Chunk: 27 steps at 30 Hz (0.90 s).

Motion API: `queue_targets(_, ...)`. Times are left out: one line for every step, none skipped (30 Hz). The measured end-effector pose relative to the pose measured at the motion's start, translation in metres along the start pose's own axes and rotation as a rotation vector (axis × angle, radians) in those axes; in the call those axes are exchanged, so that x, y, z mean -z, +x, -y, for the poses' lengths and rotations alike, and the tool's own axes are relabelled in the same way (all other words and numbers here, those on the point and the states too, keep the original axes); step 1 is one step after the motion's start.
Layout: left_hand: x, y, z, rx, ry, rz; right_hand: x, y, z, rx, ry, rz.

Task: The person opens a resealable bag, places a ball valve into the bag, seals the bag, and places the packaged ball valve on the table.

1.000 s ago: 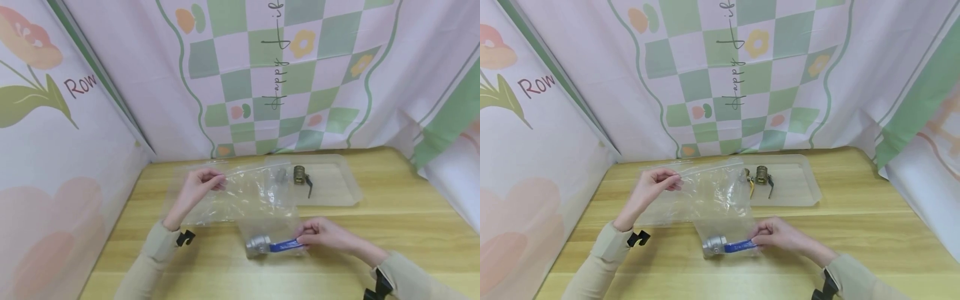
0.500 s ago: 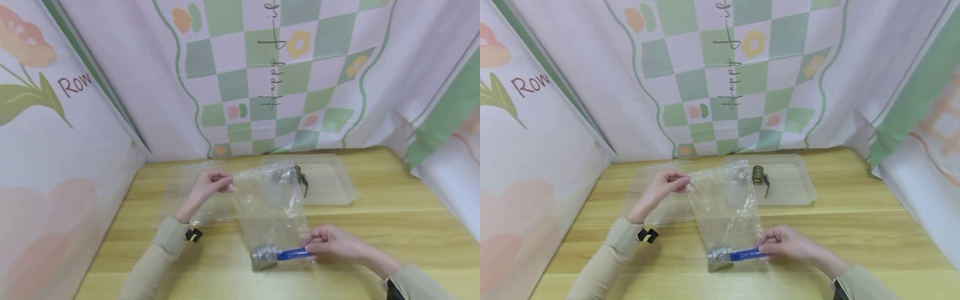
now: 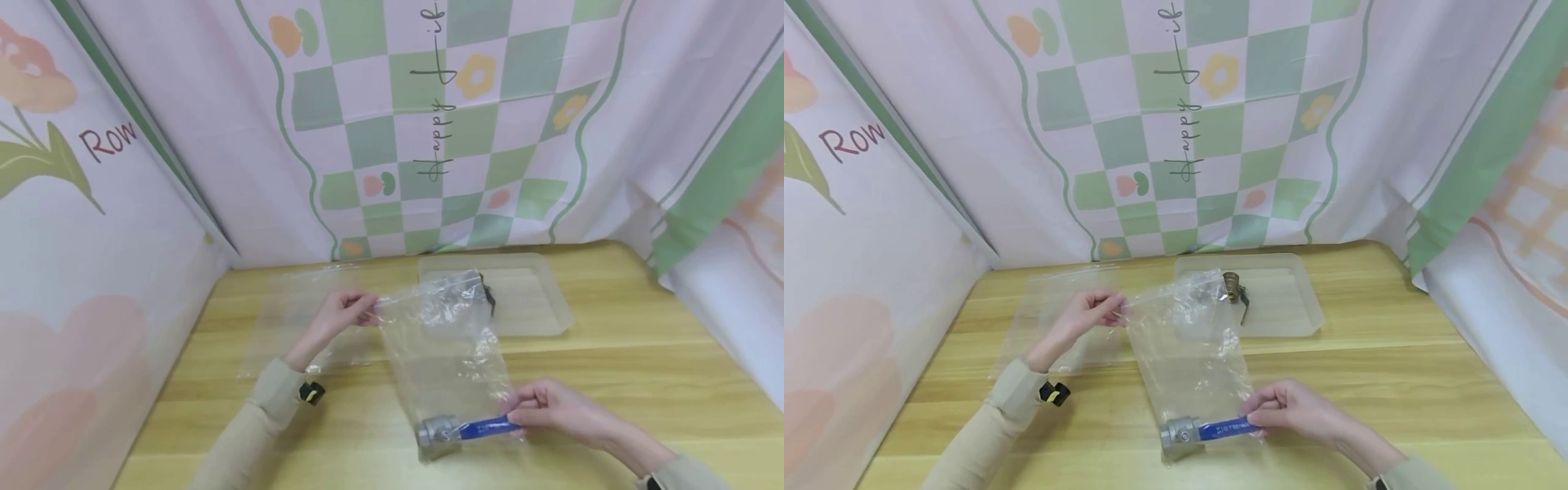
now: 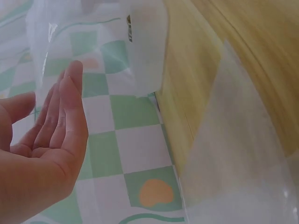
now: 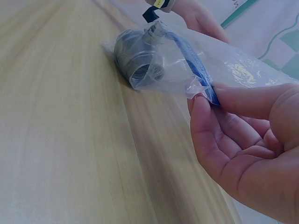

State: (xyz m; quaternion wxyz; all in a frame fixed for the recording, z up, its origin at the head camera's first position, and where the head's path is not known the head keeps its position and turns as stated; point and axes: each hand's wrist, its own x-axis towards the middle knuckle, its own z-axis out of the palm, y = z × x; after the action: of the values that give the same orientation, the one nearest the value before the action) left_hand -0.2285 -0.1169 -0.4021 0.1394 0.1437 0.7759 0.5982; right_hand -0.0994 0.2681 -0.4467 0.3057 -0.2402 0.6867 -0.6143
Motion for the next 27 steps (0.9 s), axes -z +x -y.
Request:
queue_targets(0.0, -0.001, 0.001, -0.009, 0.006, 0.004, 0.0, -0.001, -0.001, -0.005, 0.012, -0.001)
queue_targets(0.001, -0.003, 0.002, -0.015, 0.015, 0.007, 0.0, -0.002, -0.001, -0.012, 0.024, -0.004)
queue_targets(0.001, -0.004, 0.003, -0.021, 0.027, 0.009, 0.001, -0.002, -0.001, -0.015, 0.036, -0.007)
queue_targets(0.002, -0.006, 0.005, -0.022, 0.036, 0.008, 0.001, -0.003, -0.002, -0.018, 0.046, -0.009)
queue_targets(0.002, -0.007, 0.006, -0.03, 0.056, 0.006, 0.001, -0.004, -0.002, -0.019, 0.056, -0.009)
queue_targets(0.003, -0.009, 0.008, -0.038, 0.078, 0.001, 0.002, -0.005, -0.002, -0.019, 0.06, -0.011)
queue_targets(0.004, -0.011, 0.009, -0.045, 0.1, -0.007, 0.002, -0.005, -0.002, -0.023, 0.06, -0.013)
queue_targets(0.004, -0.012, 0.011, -0.049, 0.117, -0.017, 0.002, -0.006, -0.003, -0.026, 0.059, -0.015)
queue_targets(0.005, -0.014, 0.012, -0.056, 0.141, -0.028, 0.002, -0.007, -0.003, -0.026, 0.055, -0.018)
queue_targets(0.006, -0.015, 0.014, -0.069, 0.168, -0.044, 0.002, -0.007, -0.003, -0.033, 0.049, -0.021)
queue_targets(0.007, -0.018, 0.016, -0.088, 0.202, -0.061, 0.002, -0.008, -0.003, -0.042, 0.044, -0.026)
queue_targets(0.008, -0.019, 0.017, -0.098, 0.227, -0.08, 0.003, -0.009, -0.004, -0.046, 0.037, -0.031)
queue_targets(0.009, -0.022, 0.019, -0.11, 0.253, -0.099, 0.003, -0.01, -0.004, -0.048, 0.032, -0.036)
queue_targets(0.01, -0.024, 0.021, -0.124, 0.277, -0.116, 0.003, -0.012, -0.005, -0.045, 0.03, -0.04)
queue_targets(0.011, -0.026, 0.022, -0.136, 0.303, -0.134, 0.003, -0.013, -0.006, -0.04, 0.033, -0.042)
queue_targets(0.012, -0.028, 0.023, -0.151, 0.323, -0.152, 0.004, -0.015, -0.006, -0.037, 0.043, -0.041)
queue_targets(0.014, -0.03, 0.025, -0.161, 0.342, -0.165, 0.004, -0.017, -0.007, -0.029, 0.053, -0.042)
queue_targets(0.015, -0.031, 0.027, -0.167, 0.352, -0.179, 0.005, -0.018, -0.008, -0.018, 0.062, -0.041)
queue_targets(0.017, -0.033, 0.029, -0.177, 0.364, -0.193, 0.006, -0.02, -0.009, -0.013, 0.074, -0.039)
queue_targets(0.019, -0.034, 0.031, -0.181, 0.371, -0.205, 0.007, -0.022, -0.01, -0.009, 0.082, -0.041)
queue_targets(0.02, -0.035, 0.033, -0.19, 0.381, -0.216, 0.008, -0.024, -0.011, -0.014, 0.089, -0.042)
queue_targets(0.022, -0.036, 0.036, -0.194, 0.387, -0.227, 0.01, -0.026, -0.011, -0.017, 0.087, -0.048)
queue_targets(0.024, -0.037, 0.038, -0.195, 0.392, -0.237, 0.011, -0.028, -0.011, -0.021, 0.086, -0.05)
queue_targets(0.026, -0.038, 0.04, -0.196, 0.394, -0.245, 0.012, -0.03, -0.012, -0.029, 0.084, -0.053)
queue_targets(0.028, -0.039, 0.042, -0.195, 0.399, -0.25, 0.014, -0.032, -0.012, -0.037, 0.078, -0.059)
queue_targets(0.03, -0.04, 0.044, -0.195, 0.4, -0.255, 0.015, -0.034, -0.012, -0.045, 0.07, -0.066)
queue_targets(0.032, -0.041, 0.047, -0.195, 0.406, -0.257, 0.017, -0.037, -0.013, -0.052, 0.063, -0.071)
